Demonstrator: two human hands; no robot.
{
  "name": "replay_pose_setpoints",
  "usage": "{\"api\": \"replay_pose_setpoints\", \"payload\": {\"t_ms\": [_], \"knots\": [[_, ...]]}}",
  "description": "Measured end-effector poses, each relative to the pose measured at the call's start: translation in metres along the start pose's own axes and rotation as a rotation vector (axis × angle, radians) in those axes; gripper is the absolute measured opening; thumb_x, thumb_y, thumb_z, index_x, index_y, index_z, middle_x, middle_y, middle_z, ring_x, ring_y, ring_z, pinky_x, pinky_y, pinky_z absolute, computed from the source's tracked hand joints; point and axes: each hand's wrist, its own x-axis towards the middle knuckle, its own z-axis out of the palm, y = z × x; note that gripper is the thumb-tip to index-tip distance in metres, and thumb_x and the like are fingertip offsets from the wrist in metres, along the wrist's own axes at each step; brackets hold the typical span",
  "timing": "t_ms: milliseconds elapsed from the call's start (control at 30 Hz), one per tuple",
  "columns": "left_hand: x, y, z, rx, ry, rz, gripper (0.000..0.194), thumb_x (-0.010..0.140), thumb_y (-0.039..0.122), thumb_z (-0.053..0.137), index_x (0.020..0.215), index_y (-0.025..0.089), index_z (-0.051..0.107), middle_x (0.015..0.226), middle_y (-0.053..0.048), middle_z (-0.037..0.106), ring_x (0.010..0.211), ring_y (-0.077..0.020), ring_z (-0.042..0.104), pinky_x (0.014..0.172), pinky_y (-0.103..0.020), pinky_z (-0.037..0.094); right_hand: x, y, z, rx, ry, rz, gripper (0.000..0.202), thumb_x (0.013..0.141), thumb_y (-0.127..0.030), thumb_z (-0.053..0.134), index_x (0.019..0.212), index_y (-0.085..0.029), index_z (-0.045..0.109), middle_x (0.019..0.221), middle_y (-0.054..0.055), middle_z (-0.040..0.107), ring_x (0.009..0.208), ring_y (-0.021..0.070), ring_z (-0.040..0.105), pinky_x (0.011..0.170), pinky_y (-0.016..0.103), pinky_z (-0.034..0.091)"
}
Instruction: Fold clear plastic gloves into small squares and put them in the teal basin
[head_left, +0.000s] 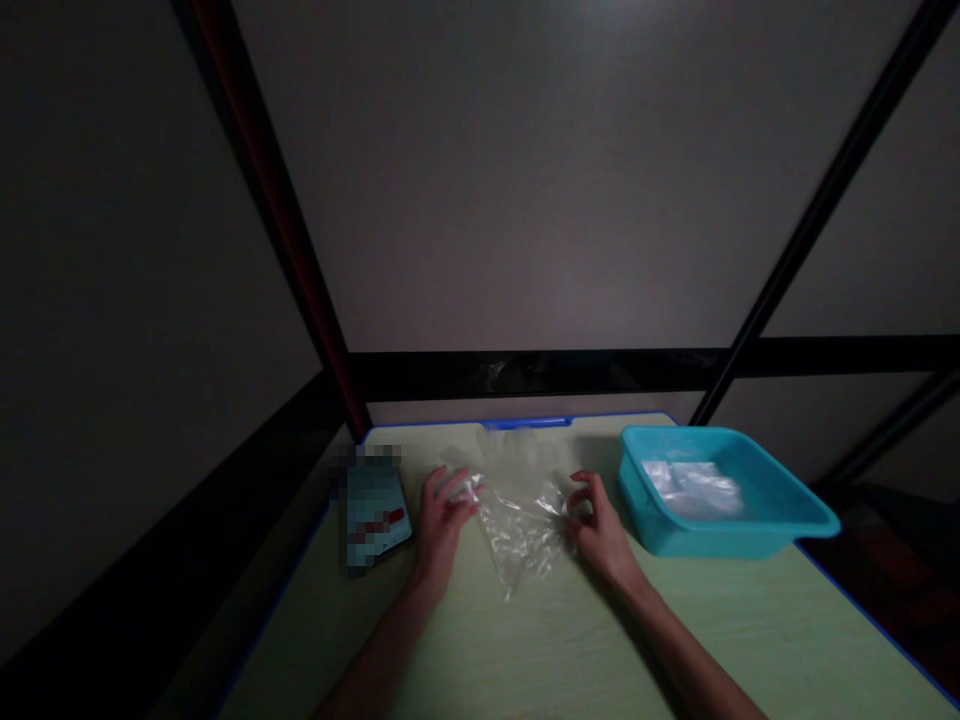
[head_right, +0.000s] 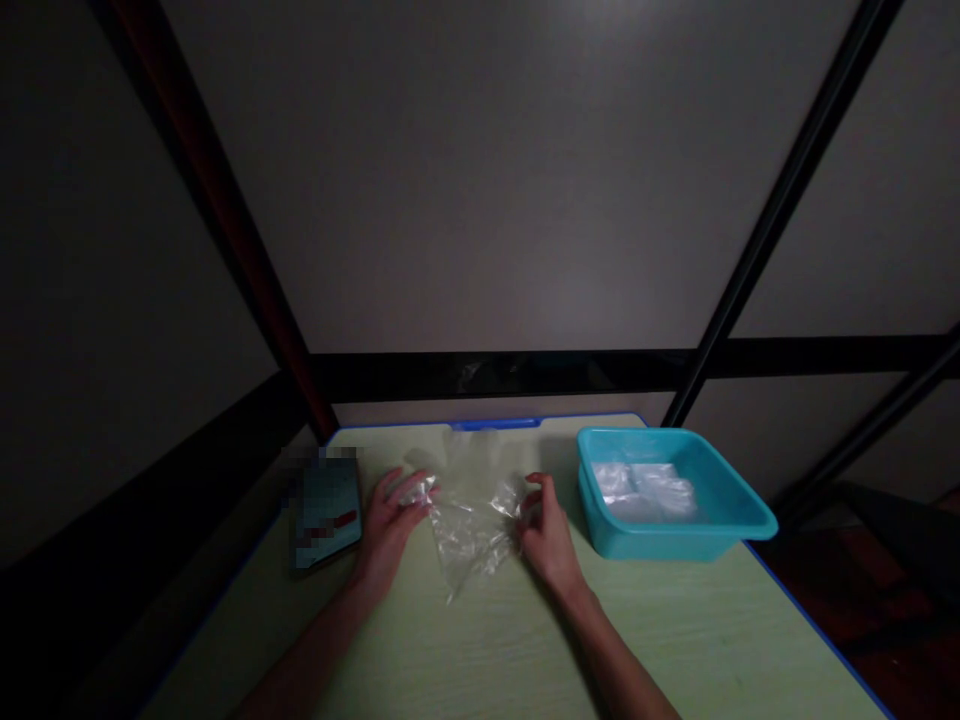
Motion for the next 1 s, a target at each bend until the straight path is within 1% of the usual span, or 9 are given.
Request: {"api": "replay_pose_setpoints", "payload": {"t_ms": [133,267,333,400,500,600,733,867,1000], "knots": [[0.003,-0.008,-0.006,0.287,0.108,0.215,0.054,0.064,0.014,0.056,0.112,0.025,0.034,0.117,-0.008,0.046,0.086,-0.0165,0.06,0.069,-0.028,0.049,-0.007,-0.01,-0.007,-0.418,-0.084,-0.115,0.052,0.055,-0.002,0.043,0.104,-0.02,0.038,0.086,0.003,0.049,0.073,0.0165,0.052,0.066,0.027,0.04],[-0.005,-0.005,-0.004,0.569,0.183,0.44,0.049,0.065,0.008,0.051,0.11,0.023,0.042,0.115,-0.007,0.046,0.104,-0.0196,0.049,0.082,-0.033,0.045,-0.016,-0.031,-0.015,-0.821,-0.196,-0.079,0.043,0.065,-0.007,0.048,0.106,-0.018,0.043,0.096,0.008,0.049,0.067,0.0174,0.055,0.058,0.027,0.04],[-0.014,-0.001,0.002,0.698,0.085,0.548,0.04,0.066,0.006,0.049,0.103,0.022,0.05,0.111,-0.006,0.049,0.107,-0.0201,0.046,0.089,-0.036,0.04,-0.018,-0.041,-0.019,-0.958,-0.175,-0.091,0.037,0.067,-0.008,0.05,0.103,-0.017,0.049,0.097,0.011,0.049,0.071,0.0206,0.056,0.056,0.027,0.041],[-0.024,0.001,0.011,0.824,-0.087,0.589,0.033,0.068,0.004,0.046,0.095,0.02,0.056,0.107,-0.005,0.053,0.105,-0.0193,0.049,0.092,-0.036,0.039,-0.017,-0.046,-0.022,-0.98,-0.131,-0.164,0.031,0.068,-0.008,0.051,0.098,-0.016,0.053,0.095,0.012,0.049,0.079,0.0233,0.055,0.06,0.029,0.042],[-0.035,0.0,0.026,0.918,-0.343,0.483,0.033,0.069,0.002,0.045,0.093,0.019,0.059,0.106,-0.006,0.056,0.102,-0.0184,0.052,0.091,-0.033,0.041,-0.011,-0.046,-0.022,-0.771,-0.121,-0.287,0.029,0.069,-0.005,0.047,0.095,-0.016,0.055,0.093,0.01,0.05,0.078,0.0188,0.055,0.067,0.027,0.043],[-0.035,-0.003,0.038,0.984,-0.543,0.385,0.038,0.071,0.004,0.045,0.104,0.018,0.057,0.114,-0.007,0.055,0.106,-0.0178,0.05,0.094,-0.033,0.039,-0.004,-0.038,-0.017,-0.48,-0.192,-0.342,0.033,0.068,0.001,0.04,0.092,-0.016,0.055,0.089,0.006,0.055,0.072,0.014,0.056,0.066,0.024,0.045],[-0.027,-0.004,0.043,1.131,-0.784,0.354,0.044,0.077,0.015,0.047,0.121,0.016,0.045,0.129,-0.008,0.044,0.119,-0.0173,0.039,0.1,-0.032,0.031,0.0,-0.022,-0.011,-0.326,-0.211,-0.375,0.041,0.062,0.005,0.037,0.094,-0.015,0.055,0.09,0.007,0.06,0.082,0.0163,0.057,0.073,0.027,0.045],[-0.024,-0.003,0.036,1.358,-0.95,0.429,0.054,0.08,0.03,0.048,0.129,0.012,0.033,0.139,-0.011,0.027,0.128,-0.0184,0.02,0.105,-0.033,0.02,0.004,-0.006,-0.014,-0.344,-0.206,-0.382,0.045,0.062,0.005,0.037,0.098,-0.015,0.056,0.097,0.008,0.061,0.091,0.0175,0.056,0.081,0.031,0.042],[-0.028,-0.001,0.027,1.469,-0.982,0.513,0.065,0.078,0.045,0.048,0.133,0.019,0.025,0.142,-0.008,0.017,0.13,-0.0196,0.01,0.106,-0.038,0.011,0.009,0.003,-0.018,-0.364,-0.219,-0.348,0.036,0.067,0.0,0.04,0.097,-0.013,0.057,0.096,0.009,0.062,0.091,0.0177,0.056,0.081,0.031,0.043]]}}
